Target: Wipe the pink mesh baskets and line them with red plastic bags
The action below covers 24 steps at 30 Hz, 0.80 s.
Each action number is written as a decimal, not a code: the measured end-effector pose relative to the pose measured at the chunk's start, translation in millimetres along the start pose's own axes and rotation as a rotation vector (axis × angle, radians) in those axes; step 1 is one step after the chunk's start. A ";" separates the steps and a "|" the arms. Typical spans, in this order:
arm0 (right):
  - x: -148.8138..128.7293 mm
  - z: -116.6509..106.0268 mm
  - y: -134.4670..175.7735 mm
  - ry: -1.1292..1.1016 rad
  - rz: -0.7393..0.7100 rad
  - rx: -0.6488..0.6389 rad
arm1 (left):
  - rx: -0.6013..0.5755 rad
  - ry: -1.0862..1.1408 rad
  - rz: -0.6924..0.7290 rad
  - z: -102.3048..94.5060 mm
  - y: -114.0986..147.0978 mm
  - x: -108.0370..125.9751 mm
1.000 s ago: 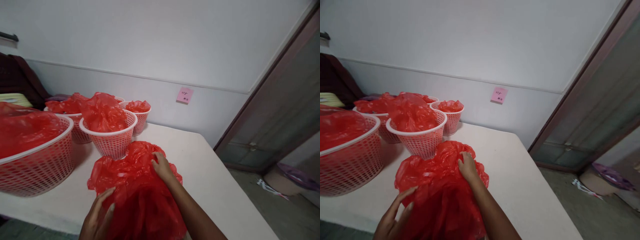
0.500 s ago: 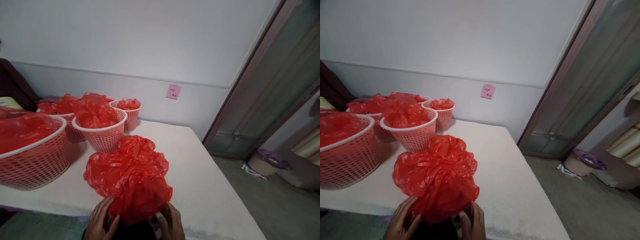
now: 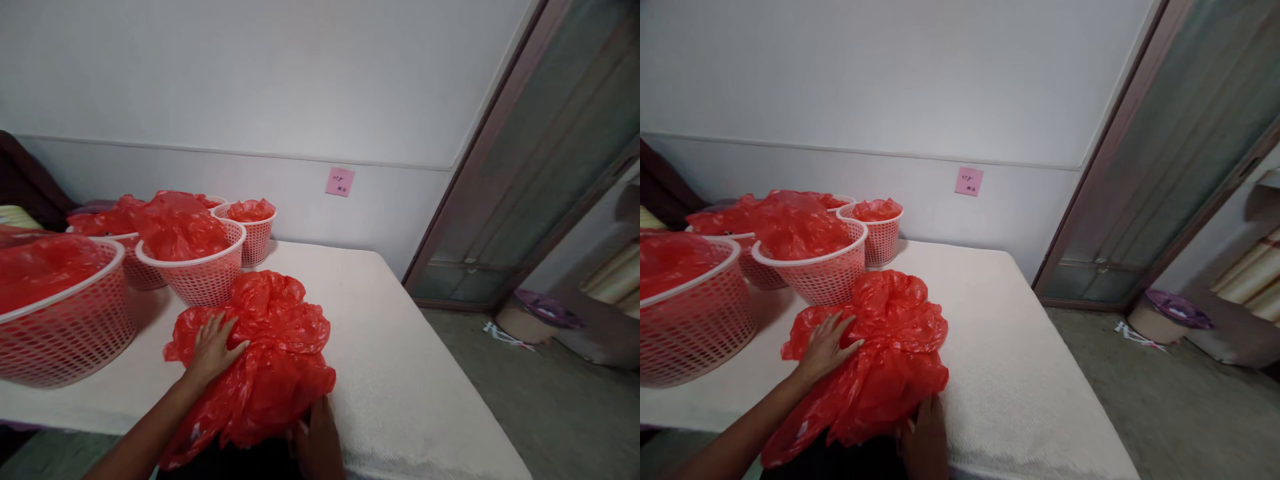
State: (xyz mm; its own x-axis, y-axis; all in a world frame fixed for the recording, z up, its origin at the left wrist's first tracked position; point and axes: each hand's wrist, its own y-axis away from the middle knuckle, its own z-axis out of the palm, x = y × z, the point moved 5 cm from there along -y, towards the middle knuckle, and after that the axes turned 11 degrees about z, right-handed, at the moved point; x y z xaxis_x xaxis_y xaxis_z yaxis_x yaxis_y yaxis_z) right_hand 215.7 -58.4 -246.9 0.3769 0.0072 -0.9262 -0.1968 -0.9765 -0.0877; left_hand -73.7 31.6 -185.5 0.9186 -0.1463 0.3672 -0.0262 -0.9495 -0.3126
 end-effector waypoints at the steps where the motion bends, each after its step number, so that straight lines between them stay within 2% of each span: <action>1: -1.0 1.4 -2.0 -0.017 0.031 -0.033 | -0.028 0.024 -0.017 9.6 -2.2 -4.5; 3: -2.8 0.1 -8.2 -0.074 0.107 -0.080 | -0.079 0.080 -0.043 27.8 0.5 -9.8; 5: -9.0 -7.0 -17.9 -0.092 0.112 -0.056 | -0.099 0.130 -0.044 40.5 8.1 -8.2; 7: -21.8 -13.7 -30.0 -0.066 0.022 0.006 | -0.095 0.182 -0.029 47.1 16.8 0.8; 9: -39.7 -11.3 -42.6 -0.011 -0.113 0.047 | -0.088 0.261 0.005 50.4 24.8 17.2; 11: -60.2 5.5 -53.9 0.085 -0.264 0.026 | -0.077 0.366 0.050 53.0 31.9 38.2; 14: -80.4 49.9 -67.9 0.314 -0.404 -0.081 | -0.050 0.507 0.105 59.5 41.2 65.3; 16: -79.7 78.3 -76.6 0.451 -0.394 -0.150 | -0.035 0.536 0.110 65.8 46.5 72.5; 18: -70.7 96.3 -84.2 0.509 -0.352 -0.187 | -0.014 0.524 0.086 71.6 50.6 70.2; 20: -59.6 103.1 -89.4 0.501 -0.329 -0.201 | 0.019 0.507 0.042 74.6 53.5 62.9; 24: -43.4 98.7 -91.6 0.380 -0.339 -0.225 | 0.143 0.485 -0.047 70.2 55.7 50.7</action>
State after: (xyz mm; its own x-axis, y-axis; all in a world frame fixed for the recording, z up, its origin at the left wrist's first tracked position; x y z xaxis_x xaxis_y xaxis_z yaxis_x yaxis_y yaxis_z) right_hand 128.1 52.0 -234.9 0.6934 0.2915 -0.6589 0.1750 -0.9553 -0.2385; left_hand -0.8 -9.2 -245.8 0.6279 -0.2489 0.7374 0.0957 -0.9156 -0.3905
